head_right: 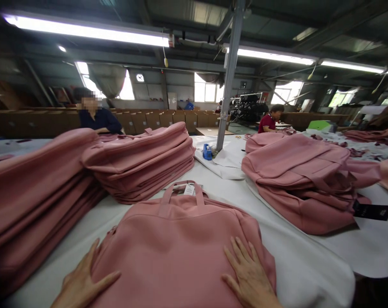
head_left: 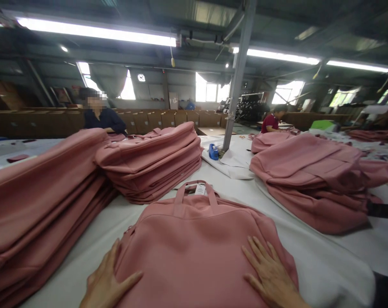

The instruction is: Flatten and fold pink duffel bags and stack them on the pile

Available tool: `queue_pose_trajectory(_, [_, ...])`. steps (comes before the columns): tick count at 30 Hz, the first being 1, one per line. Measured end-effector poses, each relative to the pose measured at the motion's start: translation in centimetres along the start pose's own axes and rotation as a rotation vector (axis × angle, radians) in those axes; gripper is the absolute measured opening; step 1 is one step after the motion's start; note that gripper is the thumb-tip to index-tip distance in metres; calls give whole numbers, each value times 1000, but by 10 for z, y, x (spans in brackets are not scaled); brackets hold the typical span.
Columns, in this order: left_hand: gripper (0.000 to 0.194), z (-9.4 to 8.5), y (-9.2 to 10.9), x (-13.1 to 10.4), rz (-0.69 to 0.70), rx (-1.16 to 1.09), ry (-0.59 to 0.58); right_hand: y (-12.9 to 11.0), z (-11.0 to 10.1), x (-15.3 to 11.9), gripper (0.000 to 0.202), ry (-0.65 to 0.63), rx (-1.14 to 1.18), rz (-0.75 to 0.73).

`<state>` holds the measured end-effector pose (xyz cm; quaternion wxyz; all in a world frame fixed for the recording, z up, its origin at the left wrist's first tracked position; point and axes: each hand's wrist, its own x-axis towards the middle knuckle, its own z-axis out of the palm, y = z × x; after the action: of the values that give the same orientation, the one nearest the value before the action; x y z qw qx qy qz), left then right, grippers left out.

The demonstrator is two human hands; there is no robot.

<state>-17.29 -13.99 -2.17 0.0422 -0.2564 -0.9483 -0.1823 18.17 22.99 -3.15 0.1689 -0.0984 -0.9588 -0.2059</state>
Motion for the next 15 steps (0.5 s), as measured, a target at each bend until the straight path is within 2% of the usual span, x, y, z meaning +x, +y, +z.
queue_pose_trajectory(3, [92, 0, 4, -1, 5, -37, -102, 4, -4, -2, 80, -12, 36, -25])
queue_pose_trajectory(6, [86, -5, 10, -16, -11, -94, -194, 11, -7, -7, 89, -11, 61, -82])
queue_pose_trajectory(8, [88, -8, 13, -27, 3, -96, -200, 17, -7, -11, 92, 5, 56, -117])
queue_pose_trajectory(10, [88, -12, 18, -34, 9, -9, -145, 20, -4, -12, 93, 18, 28, -123])
queue_pose_trajectory(12, [78, -15, 30, -37, 43, 172, -27, 22, 0, -9, 92, 50, -15, -126])
queue_pose_trajectory(14, [67, -15, 48, -40, 184, 304, 90, 23, 4, -6, 86, 109, -59, -165])
queue_pose_trajectory(15, [62, -12, 58, -42, 304, 313, 103, 23, 6, -4, 82, 143, -81, -191])
